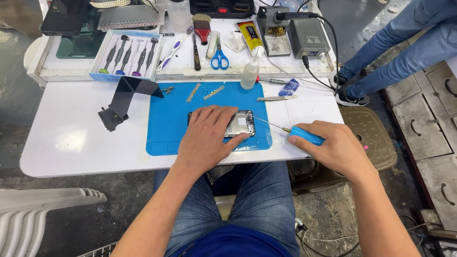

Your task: A person is disassembling a mobile phone at a workbench using a screwdriver and a pry tool to access internal components.

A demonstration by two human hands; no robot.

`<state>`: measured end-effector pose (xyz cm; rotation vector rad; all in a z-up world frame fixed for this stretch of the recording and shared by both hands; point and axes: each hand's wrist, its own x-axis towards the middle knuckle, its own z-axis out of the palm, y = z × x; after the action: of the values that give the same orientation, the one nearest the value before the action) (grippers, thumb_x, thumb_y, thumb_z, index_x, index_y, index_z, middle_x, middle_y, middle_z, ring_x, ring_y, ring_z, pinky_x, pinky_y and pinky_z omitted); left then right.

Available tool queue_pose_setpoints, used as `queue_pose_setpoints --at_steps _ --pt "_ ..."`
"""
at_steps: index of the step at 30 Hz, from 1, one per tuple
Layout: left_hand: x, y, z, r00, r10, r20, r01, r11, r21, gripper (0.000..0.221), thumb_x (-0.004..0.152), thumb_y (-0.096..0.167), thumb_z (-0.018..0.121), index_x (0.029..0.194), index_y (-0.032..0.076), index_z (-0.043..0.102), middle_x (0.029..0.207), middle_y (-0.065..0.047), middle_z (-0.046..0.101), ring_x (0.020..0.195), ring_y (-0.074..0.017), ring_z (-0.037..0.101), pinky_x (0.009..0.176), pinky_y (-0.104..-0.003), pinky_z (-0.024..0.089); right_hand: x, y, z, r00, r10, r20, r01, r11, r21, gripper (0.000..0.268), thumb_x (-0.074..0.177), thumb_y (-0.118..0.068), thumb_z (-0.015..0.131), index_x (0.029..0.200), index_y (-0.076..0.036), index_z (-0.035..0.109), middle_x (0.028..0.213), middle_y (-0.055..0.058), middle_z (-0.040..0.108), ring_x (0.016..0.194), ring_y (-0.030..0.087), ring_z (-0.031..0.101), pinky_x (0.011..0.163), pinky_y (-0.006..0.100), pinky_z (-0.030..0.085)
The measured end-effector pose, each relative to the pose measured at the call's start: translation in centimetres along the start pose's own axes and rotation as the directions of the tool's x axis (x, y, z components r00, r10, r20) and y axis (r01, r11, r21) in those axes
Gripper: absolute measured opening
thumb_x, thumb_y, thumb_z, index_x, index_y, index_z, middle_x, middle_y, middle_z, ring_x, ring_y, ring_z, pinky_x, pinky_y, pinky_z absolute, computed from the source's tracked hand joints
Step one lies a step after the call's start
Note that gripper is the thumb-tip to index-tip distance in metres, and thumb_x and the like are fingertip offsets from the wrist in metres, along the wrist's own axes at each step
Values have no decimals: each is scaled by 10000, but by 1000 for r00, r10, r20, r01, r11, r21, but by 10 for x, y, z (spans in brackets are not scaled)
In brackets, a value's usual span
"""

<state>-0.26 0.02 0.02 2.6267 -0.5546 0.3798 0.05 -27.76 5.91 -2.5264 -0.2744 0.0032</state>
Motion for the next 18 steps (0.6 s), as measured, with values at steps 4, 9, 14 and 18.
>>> queue_pose_setpoints --at_steps 4,9,14,18 --pt "0 -1 1 1000 2 -9 -2 1000 2 590 983 503 650 1406 96 588 1289 -149 671 1278 -319 583 1115 -543 371 4 4 1 1000 -15 15 16 998 -57 324 861 -306 788 1065 -56 816 801 179 772 601 296 646 463 345 378" --pt "1 -1 0 1000 -5 -1 5 1000 -3 592 976 501 659 1407 101 591 1287 -145 676 1278 -315 585 1116 -546 371 11 0 3 999 -38 31 40 997 -66 356 863 -333 788 1067 -42 812 818 193 777 620 328 672 459 353 391" --pt "1 -1 0 1000 -18 0 18 1000 -10 599 972 508 661 1407 102 591 1279 -143 679 1280 -314 586 1122 -544 367 13 1 4 998 -39 51 42 997 -69 367 855 -352 792 1072 -57 815 834 179 783 645 332 690 452 339 402" --pt "1 0 1 1000 -21 -7 20 1000 -9 590 972 503 663 1403 107 593 1271 -140 686 1274 -311 595 1120 -545 371 11 1 4 998 -19 63 24 997 -78 356 851 -345 793 1073 -67 817 840 176 782 650 315 686 459 334 414"
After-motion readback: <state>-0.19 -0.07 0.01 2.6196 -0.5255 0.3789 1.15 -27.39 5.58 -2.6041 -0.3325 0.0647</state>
